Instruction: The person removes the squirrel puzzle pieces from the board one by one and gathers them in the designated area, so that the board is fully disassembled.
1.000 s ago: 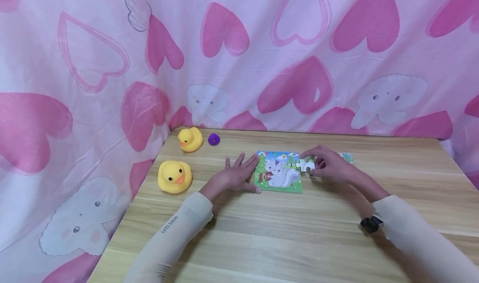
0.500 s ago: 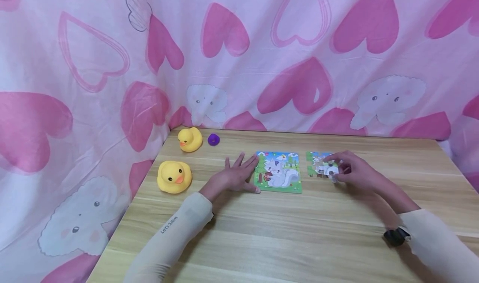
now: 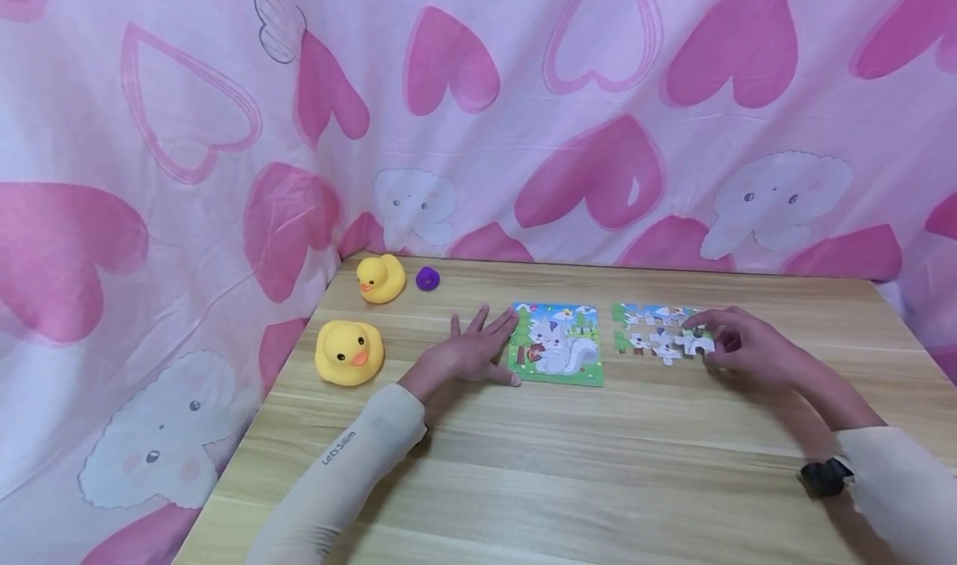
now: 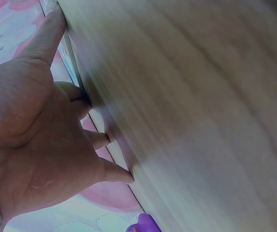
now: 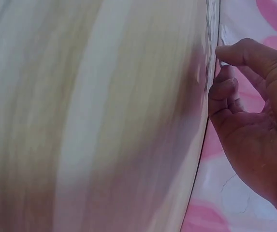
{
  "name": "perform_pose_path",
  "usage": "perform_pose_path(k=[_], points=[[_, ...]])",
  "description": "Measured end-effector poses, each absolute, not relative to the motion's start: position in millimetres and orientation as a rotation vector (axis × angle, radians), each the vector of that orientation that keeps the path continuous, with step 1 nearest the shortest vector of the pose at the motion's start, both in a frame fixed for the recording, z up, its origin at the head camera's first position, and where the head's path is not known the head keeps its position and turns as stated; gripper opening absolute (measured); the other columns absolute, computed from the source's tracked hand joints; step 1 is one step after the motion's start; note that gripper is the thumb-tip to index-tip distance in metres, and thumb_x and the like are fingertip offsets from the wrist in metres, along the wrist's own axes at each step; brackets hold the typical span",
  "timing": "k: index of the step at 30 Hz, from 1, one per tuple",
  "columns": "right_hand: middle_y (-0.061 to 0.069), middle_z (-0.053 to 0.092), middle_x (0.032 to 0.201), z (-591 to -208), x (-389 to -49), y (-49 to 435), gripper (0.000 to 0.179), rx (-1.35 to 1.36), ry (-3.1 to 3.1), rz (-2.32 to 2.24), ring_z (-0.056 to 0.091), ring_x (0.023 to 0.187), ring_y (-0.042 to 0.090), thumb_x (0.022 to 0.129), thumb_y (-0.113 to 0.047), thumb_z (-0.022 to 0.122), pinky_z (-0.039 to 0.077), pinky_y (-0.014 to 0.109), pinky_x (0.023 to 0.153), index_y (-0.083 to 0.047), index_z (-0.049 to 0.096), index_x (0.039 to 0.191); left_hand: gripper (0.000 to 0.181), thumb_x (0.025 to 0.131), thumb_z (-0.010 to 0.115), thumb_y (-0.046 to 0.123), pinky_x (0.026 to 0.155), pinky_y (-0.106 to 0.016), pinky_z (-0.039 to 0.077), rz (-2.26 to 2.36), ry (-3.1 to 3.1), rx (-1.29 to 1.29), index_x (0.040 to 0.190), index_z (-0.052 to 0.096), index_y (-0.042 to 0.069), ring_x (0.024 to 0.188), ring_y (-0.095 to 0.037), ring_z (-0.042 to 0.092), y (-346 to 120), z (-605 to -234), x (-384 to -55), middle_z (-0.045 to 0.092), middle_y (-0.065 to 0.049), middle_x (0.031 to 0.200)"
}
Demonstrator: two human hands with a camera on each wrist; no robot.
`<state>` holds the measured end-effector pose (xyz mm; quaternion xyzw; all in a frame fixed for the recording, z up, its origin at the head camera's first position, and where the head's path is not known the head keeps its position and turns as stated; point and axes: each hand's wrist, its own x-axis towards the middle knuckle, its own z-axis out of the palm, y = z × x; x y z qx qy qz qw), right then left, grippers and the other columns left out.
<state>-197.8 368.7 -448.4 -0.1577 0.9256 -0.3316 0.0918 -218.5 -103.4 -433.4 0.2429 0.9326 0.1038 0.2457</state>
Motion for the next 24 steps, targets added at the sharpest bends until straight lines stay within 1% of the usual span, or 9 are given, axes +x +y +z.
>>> perform_pose_path(k=[3,6,13,16,20,24], points=[[0.011,0.056,0.097,-450.4,-199.3,373.1,0.052,-0.504,2.711,-1.010,0.053,0.075,0.010,0.089,0.001,0.078,0.047,0.025,0.063,-0.014,0.066,0.137,0.113,0.093,0.070,0.066,0.125,-0.077,-0.011,0.288,2.543,0.659,0.172,0.000,0.026,0.166,-0.037,-0.014,-103.4,-433.5,-218.8,-0.008,0.007,0.180],[0.009,0.055,0.091,-450.3,-199.4,374.8,0.051,-0.515,2.687,-1.005,0.050,0.073,0.010,0.090,0.001,0.078,0.044,0.024,0.062,-0.011,0.066,0.138,0.113,0.093,0.070,0.066,0.125,-0.077,-0.011,0.289,2.539,0.663,0.172,0.000,0.025,0.166,-0.037,-0.014,-103.3,-433.5,-218.9,-0.009,0.007,0.180],[0.014,0.054,0.109,-449.4,-200.7,373.9,0.049,-0.512,2.680,-0.984,0.051,0.077,0.008,0.090,0.002,0.077,0.045,0.023,0.063,-0.008,0.066,0.136,0.113,0.093,0.069,0.067,0.125,-0.077,-0.011,0.292,2.536,0.663,0.172,-0.001,0.025,0.166,-0.037,-0.014,-103.9,-433.4,-218.7,-0.009,0.007,0.180],[0.014,0.055,0.112,-449.0,-201.5,373.3,0.048,-0.525,2.676,-0.989,0.051,0.077,0.008,0.089,0.003,0.077,0.046,0.023,0.063,-0.006,0.067,0.135,0.113,0.093,0.069,0.066,0.125,-0.077,-0.011,0.293,2.535,0.663,0.172,-0.001,0.025,0.166,-0.037,-0.015,-103.8,-433.6,-218.8,-0.009,0.006,0.180],[0.013,0.056,0.109,-447.7,-203.3,373.8,0.048,-0.510,2.644,-0.979,0.051,0.075,0.009,0.090,0.002,0.076,0.045,0.024,0.061,-0.008,0.067,0.136,0.113,0.093,0.069,0.066,0.125,-0.077,-0.011,0.295,2.538,0.661,0.172,-0.001,0.026,0.166,-0.037,-0.015,-103.5,-433.9,-218.8,-0.008,0.007,0.181],[0.013,0.058,0.111,-446.5,-205.0,373.3,0.049,-0.523,2.633,-0.958,0.051,0.075,0.010,0.091,0.003,0.075,0.045,0.024,0.062,-0.009,0.066,0.138,0.113,0.093,0.069,0.066,0.125,-0.077,-0.011,0.294,2.541,0.665,0.172,-0.001,0.026,0.166,-0.037,-0.014,-103.9,-434.0,-218.6,-0.009,0.007,0.180]])
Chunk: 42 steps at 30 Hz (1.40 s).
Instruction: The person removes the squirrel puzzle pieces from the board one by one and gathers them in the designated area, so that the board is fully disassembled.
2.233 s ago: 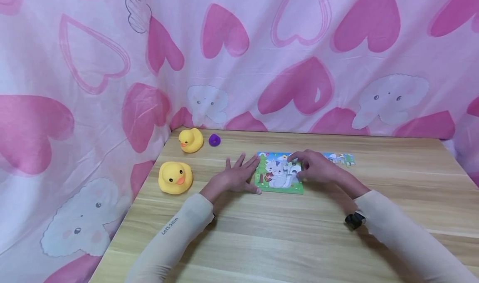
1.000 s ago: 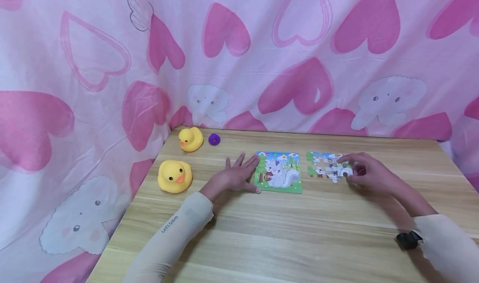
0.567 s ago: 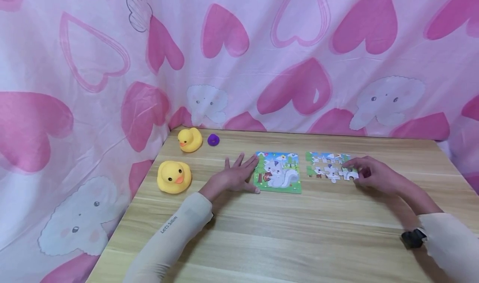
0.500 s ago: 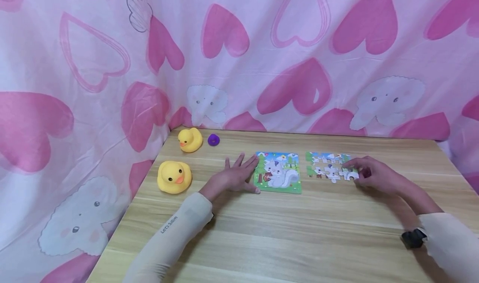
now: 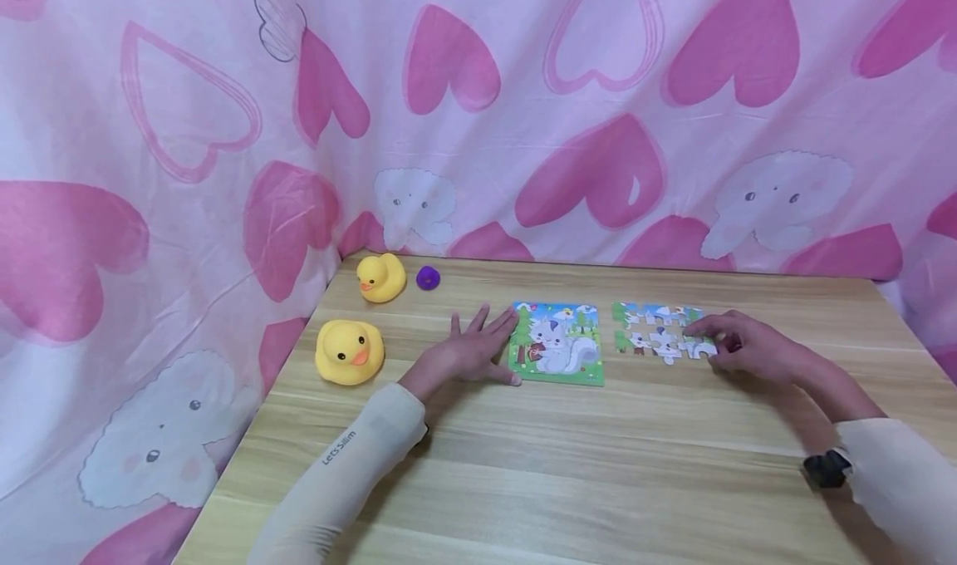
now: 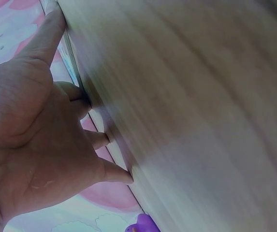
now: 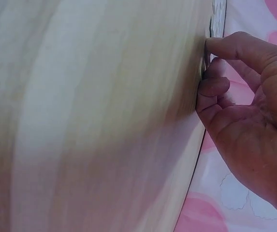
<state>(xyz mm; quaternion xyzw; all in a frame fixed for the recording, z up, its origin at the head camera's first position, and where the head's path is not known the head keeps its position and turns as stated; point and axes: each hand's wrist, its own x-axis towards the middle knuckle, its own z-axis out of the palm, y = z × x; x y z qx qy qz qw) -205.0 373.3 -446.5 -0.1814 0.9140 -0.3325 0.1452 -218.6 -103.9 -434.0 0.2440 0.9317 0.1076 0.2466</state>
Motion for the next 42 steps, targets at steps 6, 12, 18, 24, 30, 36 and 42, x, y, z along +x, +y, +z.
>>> perform_pose_path(k=[6,12,18,24,30,36,42], points=[[0.017,0.053,0.120,-444.1,-201.9,368.0,0.055,-0.522,2.684,-0.888,0.051,0.088,0.016,0.092,-0.003,0.077,0.047,0.023,0.068,-0.015,0.063,0.143,0.113,0.093,0.070,0.066,0.125,-0.078,-0.010,0.296,2.549,0.667,0.172,0.000,0.025,0.167,-0.037,-0.013,-104.2,-433.1,-217.5,-0.008,0.008,0.180],[0.021,0.054,0.126,-438.2,-200.4,352.3,0.056,-0.541,2.738,-0.936,0.057,0.092,0.019,0.090,-0.005,0.080,0.052,0.022,0.071,-0.013,0.063,0.143,0.113,0.092,0.069,0.067,0.124,-0.079,-0.009,0.289,2.550,0.674,0.172,0.000,0.025,0.167,-0.038,-0.012,-103.8,-433.9,-218.7,-0.008,0.007,0.181],[0.022,0.052,0.137,-431.3,-199.3,324.3,0.058,-0.633,2.709,-0.955,0.059,0.089,0.017,0.089,-0.005,0.081,0.054,0.023,0.070,-0.013,0.063,0.144,0.112,0.093,0.068,0.067,0.125,-0.078,-0.009,0.286,2.548,0.675,0.172,0.000,0.025,0.167,-0.037,-0.013,-104.4,-433.6,-218.9,-0.008,0.008,0.180],[0.023,0.053,0.138,-428.1,-197.7,292.9,0.057,-0.687,2.646,-0.996,0.060,0.088,0.017,0.091,-0.009,0.081,0.054,0.023,0.070,-0.012,0.061,0.145,0.112,0.093,0.067,0.068,0.125,-0.077,-0.009,0.266,2.552,0.675,0.172,0.000,0.026,0.167,-0.036,-0.013,-104.1,-435.1,-219.4,-0.010,0.009,0.180],[0.015,0.058,0.126,-430.9,-194.7,263.6,0.058,-0.719,2.572,-1.029,0.057,0.083,0.015,0.093,-0.006,0.079,0.053,0.023,0.067,-0.015,0.060,0.147,0.113,0.092,0.068,0.068,0.125,-0.078,-0.009,0.266,2.550,0.670,0.172,-0.001,0.026,0.167,-0.037,-0.012,-103.9,-433.9,-218.7,-0.009,0.008,0.180],[0.011,0.059,0.106,-432.4,-193.9,237.6,0.062,-0.771,2.519,-1.010,0.055,0.081,0.017,0.091,-0.008,0.081,0.051,0.023,0.068,-0.015,0.059,0.149,0.113,0.092,0.067,0.069,0.125,-0.077,-0.008,0.249,2.560,0.674,0.172,-0.001,0.026,0.167,-0.037,-0.012,-103.6,-433.8,-218.9,-0.008,0.007,0.180],[0.010,0.059,0.104,-436.3,-190.9,212.1,0.066,-0.796,2.472,-0.990,0.053,0.082,0.018,0.091,-0.013,0.082,0.050,0.024,0.067,-0.017,0.055,0.152,0.113,0.093,0.069,0.067,0.125,-0.077,-0.011,0.270,2.550,0.657,0.172,0.000,0.025,0.167,-0.037,-0.013,-102.3,-432.4,-217.6,-0.008,0.008,0.180]])
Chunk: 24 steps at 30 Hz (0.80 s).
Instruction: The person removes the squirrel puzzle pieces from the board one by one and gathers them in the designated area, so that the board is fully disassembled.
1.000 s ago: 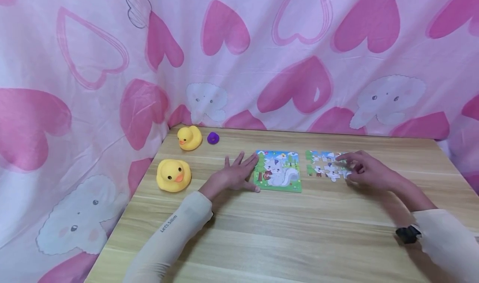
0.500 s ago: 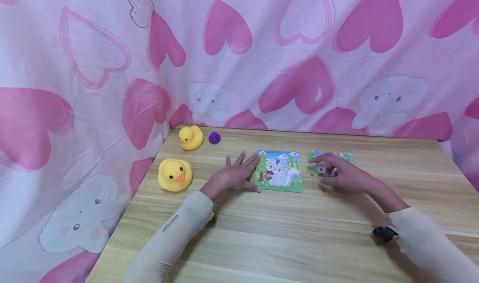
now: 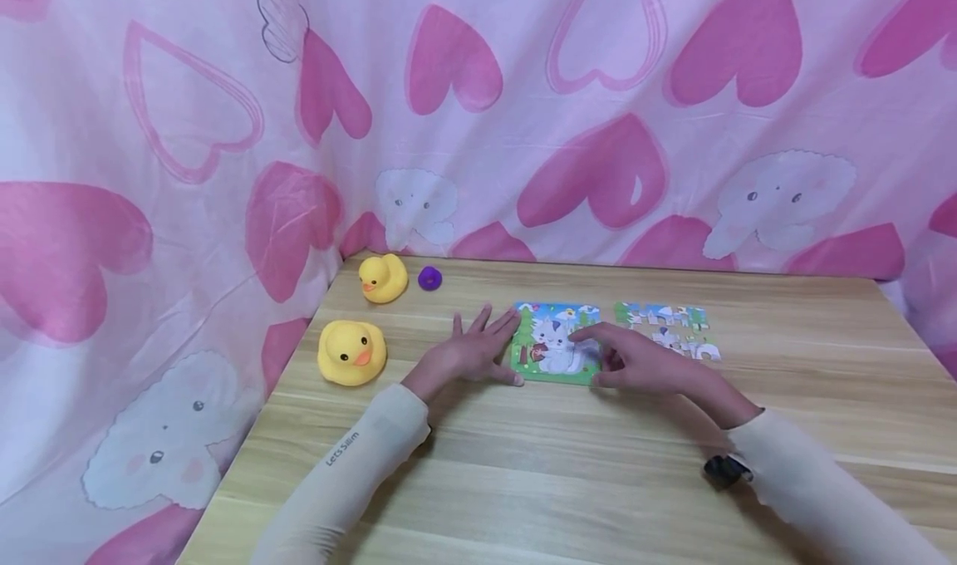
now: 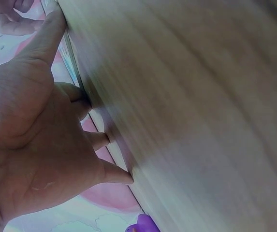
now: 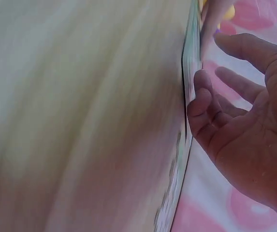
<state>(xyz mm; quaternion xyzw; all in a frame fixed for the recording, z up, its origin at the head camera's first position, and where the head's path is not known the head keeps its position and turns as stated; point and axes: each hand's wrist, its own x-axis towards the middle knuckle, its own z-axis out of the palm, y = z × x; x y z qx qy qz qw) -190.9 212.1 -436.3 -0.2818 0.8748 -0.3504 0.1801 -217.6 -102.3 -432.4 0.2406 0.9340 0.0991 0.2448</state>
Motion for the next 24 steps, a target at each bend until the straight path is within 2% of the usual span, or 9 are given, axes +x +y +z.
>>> perform_pose_path(k=[5,9,14,24], points=[[0.006,0.062,0.113,-434.1,-181.5,190.9,0.068,-0.818,2.450,-0.937,0.057,0.084,0.015,0.092,-0.020,0.082,0.053,0.024,0.068,-0.023,0.053,0.154,0.113,0.093,0.068,0.068,0.125,-0.077,-0.011,0.286,2.547,0.663,0.172,-0.001,0.026,0.166,-0.037,-0.014,-101.6,-437.7,-216.7,-0.010,0.009,0.180],[0.004,0.062,0.128,-431.5,-176.7,175.4,0.068,-0.843,2.437,-0.920,0.060,0.086,0.015,0.094,-0.020,0.080,0.056,0.025,0.070,-0.027,0.051,0.156,0.112,0.093,0.068,0.068,0.125,-0.077,-0.011,0.280,2.553,0.667,0.172,0.000,0.026,0.166,-0.037,-0.014,-101.4,-438.4,-215.2,-0.009,0.009,0.180],[0.006,0.058,0.148,-430.9,-176.9,160.6,0.066,-0.855,2.445,-0.908,0.061,0.094,0.014,0.098,-0.023,0.077,0.057,0.027,0.081,-0.020,0.049,0.158,0.111,0.094,0.068,0.065,0.125,-0.078,-0.010,0.282,2.546,0.671,0.172,0.000,0.024,0.166,-0.038,-0.013,-101.6,-435.9,-215.4,-0.008,0.007,0.181],[0.009,0.067,0.130,-432.4,-187.5,132.3,0.055,-0.821,2.578,-0.889,0.063,0.096,0.016,0.096,-0.018,0.077,0.057,0.032,0.083,-0.009,0.057,0.148,0.116,0.089,0.069,0.072,0.122,-0.080,-0.012,0.300,2.548,0.685,0.171,-0.002,0.030,0.167,-0.037,-0.013,-105.3,-442.2,-223.2,-0.010,0.012,0.179]])
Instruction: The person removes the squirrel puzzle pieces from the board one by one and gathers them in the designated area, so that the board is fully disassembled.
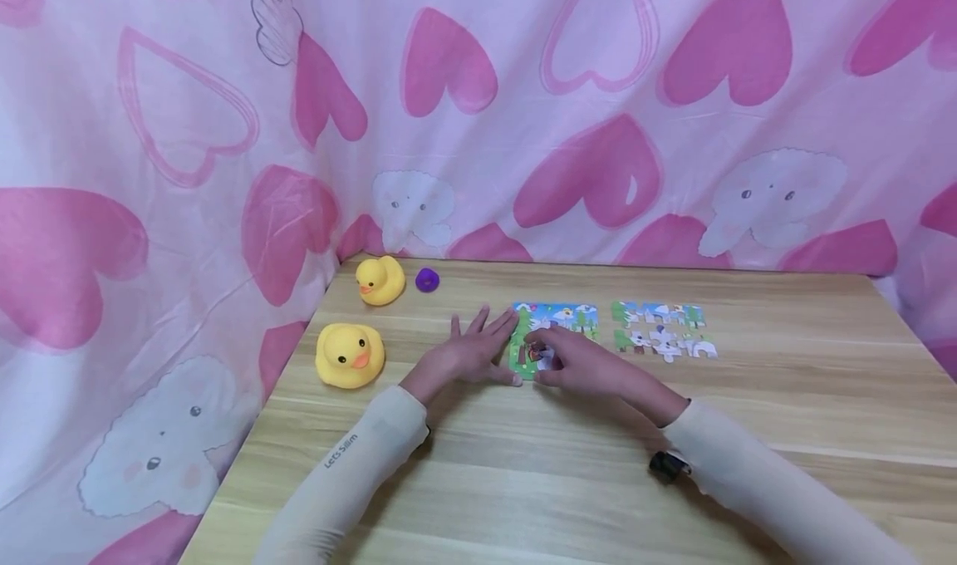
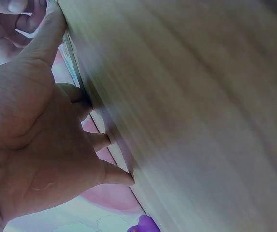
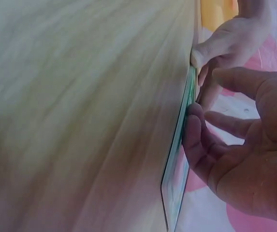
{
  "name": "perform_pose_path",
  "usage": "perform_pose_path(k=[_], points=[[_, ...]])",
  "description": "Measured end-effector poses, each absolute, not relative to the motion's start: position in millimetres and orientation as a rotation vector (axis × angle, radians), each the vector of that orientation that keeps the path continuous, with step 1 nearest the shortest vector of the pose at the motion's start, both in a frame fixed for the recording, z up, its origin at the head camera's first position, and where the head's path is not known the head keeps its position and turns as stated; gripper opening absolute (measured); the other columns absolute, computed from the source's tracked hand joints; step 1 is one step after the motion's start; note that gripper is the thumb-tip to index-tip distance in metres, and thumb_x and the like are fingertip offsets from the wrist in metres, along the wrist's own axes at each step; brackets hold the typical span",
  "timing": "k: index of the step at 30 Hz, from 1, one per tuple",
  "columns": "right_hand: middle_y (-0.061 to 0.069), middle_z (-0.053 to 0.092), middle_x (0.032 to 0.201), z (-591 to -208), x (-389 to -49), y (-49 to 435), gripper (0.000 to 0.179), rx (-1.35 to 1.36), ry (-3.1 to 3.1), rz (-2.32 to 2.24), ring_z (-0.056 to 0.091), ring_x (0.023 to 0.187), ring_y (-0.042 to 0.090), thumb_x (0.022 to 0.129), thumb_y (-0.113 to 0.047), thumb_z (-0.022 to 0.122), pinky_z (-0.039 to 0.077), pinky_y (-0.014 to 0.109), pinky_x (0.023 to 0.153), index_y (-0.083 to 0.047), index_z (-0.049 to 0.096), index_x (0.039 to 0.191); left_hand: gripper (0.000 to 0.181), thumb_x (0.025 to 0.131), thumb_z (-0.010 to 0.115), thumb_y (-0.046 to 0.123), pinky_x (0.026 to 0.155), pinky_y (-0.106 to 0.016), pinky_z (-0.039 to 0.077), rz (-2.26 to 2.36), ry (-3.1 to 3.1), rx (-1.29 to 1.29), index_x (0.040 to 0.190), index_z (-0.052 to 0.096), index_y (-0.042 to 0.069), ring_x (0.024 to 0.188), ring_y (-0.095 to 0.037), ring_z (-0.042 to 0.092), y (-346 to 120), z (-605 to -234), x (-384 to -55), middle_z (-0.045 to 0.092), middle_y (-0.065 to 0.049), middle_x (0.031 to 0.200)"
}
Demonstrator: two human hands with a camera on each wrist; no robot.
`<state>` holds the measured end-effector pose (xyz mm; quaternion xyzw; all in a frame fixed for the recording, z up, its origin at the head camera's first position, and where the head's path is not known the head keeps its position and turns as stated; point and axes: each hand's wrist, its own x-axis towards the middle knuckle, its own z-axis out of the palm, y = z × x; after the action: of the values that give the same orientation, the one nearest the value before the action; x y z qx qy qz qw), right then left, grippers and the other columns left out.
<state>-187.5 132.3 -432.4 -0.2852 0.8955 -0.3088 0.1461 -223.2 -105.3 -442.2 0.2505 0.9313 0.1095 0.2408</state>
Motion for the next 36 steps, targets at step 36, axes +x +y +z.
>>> perform_pose_path(k=[36], points=[[0.005,0.069,0.110,-446.1,-215.8,125.0,0.056,-0.650,2.542,-0.948,0.060,0.089,0.015,0.080,-0.014,0.089,0.054,0.029,0.079,-0.003,0.064,0.129,0.118,0.090,0.066,0.075,0.123,-0.078,-0.014,0.284,2.535,0.665,0.170,-0.008,0.031,0.165,-0.033,-0.022,-106.1,-457.0,-233.6,-0.016,0.016,0.177]])
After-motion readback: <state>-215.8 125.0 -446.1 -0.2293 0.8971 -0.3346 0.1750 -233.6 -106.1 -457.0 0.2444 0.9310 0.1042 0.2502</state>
